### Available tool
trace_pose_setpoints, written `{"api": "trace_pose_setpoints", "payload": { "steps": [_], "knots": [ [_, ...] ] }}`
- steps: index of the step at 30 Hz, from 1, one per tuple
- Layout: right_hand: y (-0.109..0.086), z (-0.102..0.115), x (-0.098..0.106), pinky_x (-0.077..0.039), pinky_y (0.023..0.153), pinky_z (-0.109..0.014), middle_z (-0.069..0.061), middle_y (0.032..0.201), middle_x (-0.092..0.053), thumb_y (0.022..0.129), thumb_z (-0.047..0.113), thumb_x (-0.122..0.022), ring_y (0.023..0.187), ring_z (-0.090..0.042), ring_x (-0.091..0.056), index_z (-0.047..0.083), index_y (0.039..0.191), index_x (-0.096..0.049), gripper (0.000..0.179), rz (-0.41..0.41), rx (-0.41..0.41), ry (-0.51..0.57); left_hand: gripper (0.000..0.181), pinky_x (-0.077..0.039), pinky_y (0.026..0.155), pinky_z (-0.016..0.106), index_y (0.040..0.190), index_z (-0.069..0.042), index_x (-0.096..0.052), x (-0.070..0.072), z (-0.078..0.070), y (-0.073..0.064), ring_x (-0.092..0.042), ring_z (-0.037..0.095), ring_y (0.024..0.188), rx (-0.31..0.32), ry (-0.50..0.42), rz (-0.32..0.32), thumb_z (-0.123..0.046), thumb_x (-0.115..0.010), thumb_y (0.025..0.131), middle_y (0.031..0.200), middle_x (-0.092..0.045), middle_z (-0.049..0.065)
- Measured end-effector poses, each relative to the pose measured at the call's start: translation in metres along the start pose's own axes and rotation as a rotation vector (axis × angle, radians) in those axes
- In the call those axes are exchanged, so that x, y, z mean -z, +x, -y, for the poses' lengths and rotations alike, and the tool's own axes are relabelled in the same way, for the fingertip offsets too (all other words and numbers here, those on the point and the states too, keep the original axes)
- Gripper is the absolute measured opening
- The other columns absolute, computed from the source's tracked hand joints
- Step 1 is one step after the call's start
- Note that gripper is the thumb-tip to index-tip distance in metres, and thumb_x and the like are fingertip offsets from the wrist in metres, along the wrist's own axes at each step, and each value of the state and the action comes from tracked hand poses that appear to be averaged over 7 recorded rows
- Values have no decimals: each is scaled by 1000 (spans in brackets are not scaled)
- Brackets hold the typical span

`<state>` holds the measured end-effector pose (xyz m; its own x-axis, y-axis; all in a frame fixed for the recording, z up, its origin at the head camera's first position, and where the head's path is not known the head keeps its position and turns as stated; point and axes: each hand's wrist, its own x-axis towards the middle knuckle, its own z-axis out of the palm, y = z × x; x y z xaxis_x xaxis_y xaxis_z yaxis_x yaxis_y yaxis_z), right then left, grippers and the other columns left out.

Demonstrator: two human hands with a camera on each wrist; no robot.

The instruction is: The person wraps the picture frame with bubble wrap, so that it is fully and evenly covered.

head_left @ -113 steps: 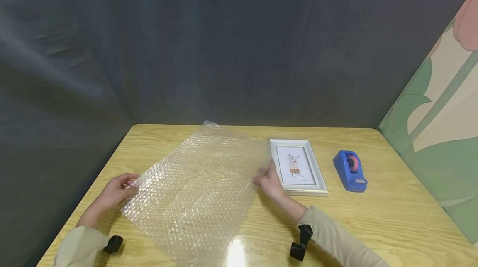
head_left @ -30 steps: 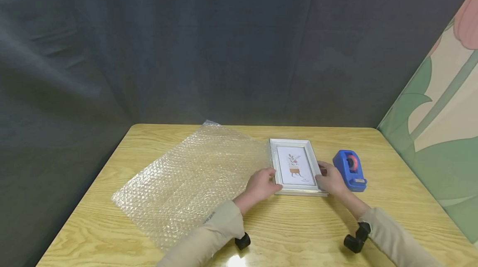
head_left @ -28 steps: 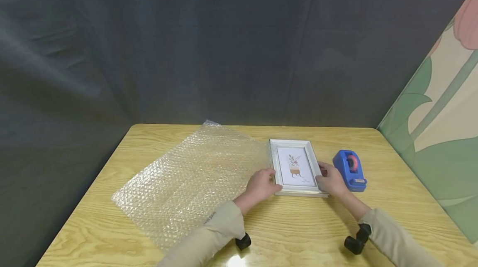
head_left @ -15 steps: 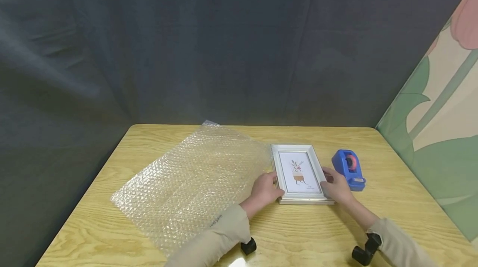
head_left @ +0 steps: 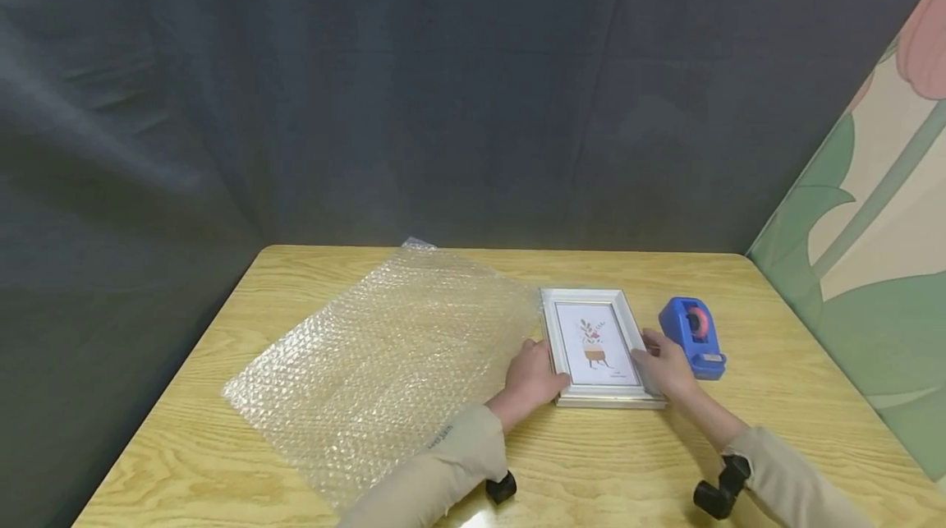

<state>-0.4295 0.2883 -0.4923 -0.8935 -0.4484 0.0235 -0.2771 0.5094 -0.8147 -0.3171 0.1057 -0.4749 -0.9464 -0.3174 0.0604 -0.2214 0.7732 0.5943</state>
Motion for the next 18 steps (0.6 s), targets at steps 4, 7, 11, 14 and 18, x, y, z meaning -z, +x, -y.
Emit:
{"api": "trace_pose_setpoints", "payload": {
  "steps": [4, 7, 11, 14, 18],
  "knots": [
    [3, 2, -2, -33, 97, -53, -42, 125, -36, 89, 1, -45, 115, -50, -38, -23, 128, -27, 50, 12, -44, 23, 41, -44, 57, 26, 103, -3, -62, -3, -1, -1, -50, 16, 69, -7, 1, -15, -22, -74, 69, 82, -51, 4],
    [4, 1, -3, -33, 98, -53, -41, 126, -36, 86, -1, -43, 116, -49, -38, -22, 129, -28, 50, 19, -72, 54, 44, -45, 60, 25, 107, -5, -61, -5, 0, -1, -50, 16, 74, -10, -17, -17, -21, -74, 68, 84, -51, 4],
    [3, -1, -4, -34, 98, -52, -40, 125, -37, 85, -3, -42, 115, -47, -39, -21, 130, -28, 50, 21, -91, 83, 46, -44, 61, 25, 110, -8, -61, -5, 0, -3, -48, 15, 79, 4, -40, -7, -18, -75, 67, 84, -53, 2],
    [0, 0, -5, -33, 98, -52, -39, 126, -36, 86, -2, -41, 115, -46, -38, -20, 131, -26, 50, 12, -105, 115, 46, -44, 63, 25, 109, -9, -62, -5, 0, -5, -47, 14, 79, 11, -67, -5, -16, -75, 66, 83, -53, 2],
    [-3, 2, -6, -32, 99, -51, -38, 126, -36, 86, -4, -40, 116, -45, -37, -19, 131, -26, 50, -24, -91, 163, 44, -46, 68, 27, 107, -6, -62, -3, -1, -7, -49, 15, 78, -1, -133, -26, -9, -73, 65, 83, -56, 4]
  ]
}}
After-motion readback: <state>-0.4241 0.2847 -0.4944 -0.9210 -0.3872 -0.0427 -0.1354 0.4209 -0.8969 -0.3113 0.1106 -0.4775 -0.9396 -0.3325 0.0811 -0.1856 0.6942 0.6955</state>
